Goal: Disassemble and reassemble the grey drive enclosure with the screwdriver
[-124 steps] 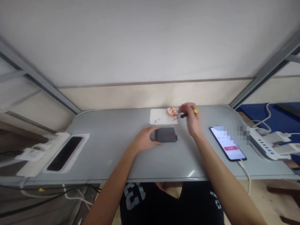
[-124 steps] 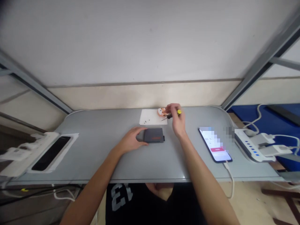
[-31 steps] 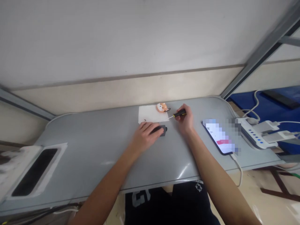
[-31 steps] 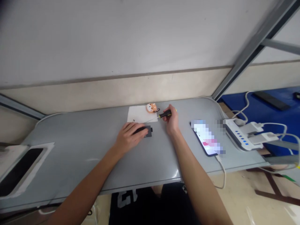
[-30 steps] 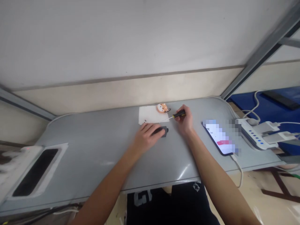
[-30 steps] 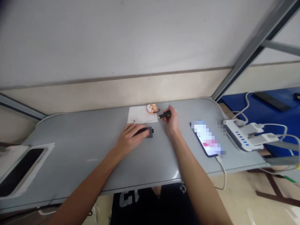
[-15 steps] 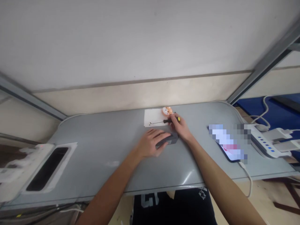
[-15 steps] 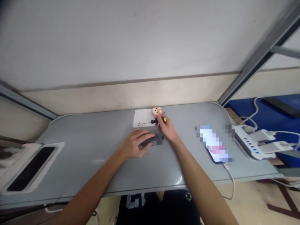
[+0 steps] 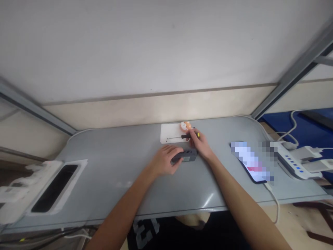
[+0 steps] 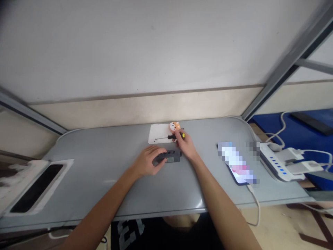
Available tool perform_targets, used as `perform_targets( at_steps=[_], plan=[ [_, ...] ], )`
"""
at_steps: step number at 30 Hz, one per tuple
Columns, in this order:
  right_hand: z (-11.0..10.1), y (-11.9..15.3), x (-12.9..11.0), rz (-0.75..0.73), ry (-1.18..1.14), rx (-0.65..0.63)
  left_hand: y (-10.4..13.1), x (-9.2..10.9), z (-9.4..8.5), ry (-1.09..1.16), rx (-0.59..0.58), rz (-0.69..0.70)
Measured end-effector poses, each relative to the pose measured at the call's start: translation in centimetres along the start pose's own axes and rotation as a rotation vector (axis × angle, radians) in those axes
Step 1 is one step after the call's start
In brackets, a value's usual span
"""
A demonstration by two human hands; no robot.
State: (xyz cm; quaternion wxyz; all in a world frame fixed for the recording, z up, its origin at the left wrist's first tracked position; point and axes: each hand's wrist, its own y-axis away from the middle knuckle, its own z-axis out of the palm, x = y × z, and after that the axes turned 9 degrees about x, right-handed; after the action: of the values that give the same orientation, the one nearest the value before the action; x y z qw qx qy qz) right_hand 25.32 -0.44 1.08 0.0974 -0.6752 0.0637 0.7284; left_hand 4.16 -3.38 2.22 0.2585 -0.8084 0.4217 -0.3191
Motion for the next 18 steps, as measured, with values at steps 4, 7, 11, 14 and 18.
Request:
perform_targets(
  at_steps=[4, 7, 11, 14, 18],
  plan=[
    [-0.4, -0.6, 0.2, 0.023, -0.113, 0.097, 0.4, -0.9, 0.7, -0.003, 0.068, -0.059],
    [-1.0, -1.1, 0.1, 0.032, -0.226, 0.187, 0.7, -1.5, 1.4, 0.068, 0.133, -0.255],
    [-1.4, -1.2, -0.8, 0.083, -0.368, 0.237, 0.7, -1.9, 1.3, 0.197, 0.177, -0.424],
    [-1.4, -1.0, -1.3, 0.117, -0.425, 0.241, 0.5, -1.8, 0.5, 0.249, 0.178, -0.409],
    [-1.2, -0.7, -1.4, 0.127, -0.437, 0.225, 0.4, -1.9, -0.1, 0.267, 0.222, -0.353]
  ],
)
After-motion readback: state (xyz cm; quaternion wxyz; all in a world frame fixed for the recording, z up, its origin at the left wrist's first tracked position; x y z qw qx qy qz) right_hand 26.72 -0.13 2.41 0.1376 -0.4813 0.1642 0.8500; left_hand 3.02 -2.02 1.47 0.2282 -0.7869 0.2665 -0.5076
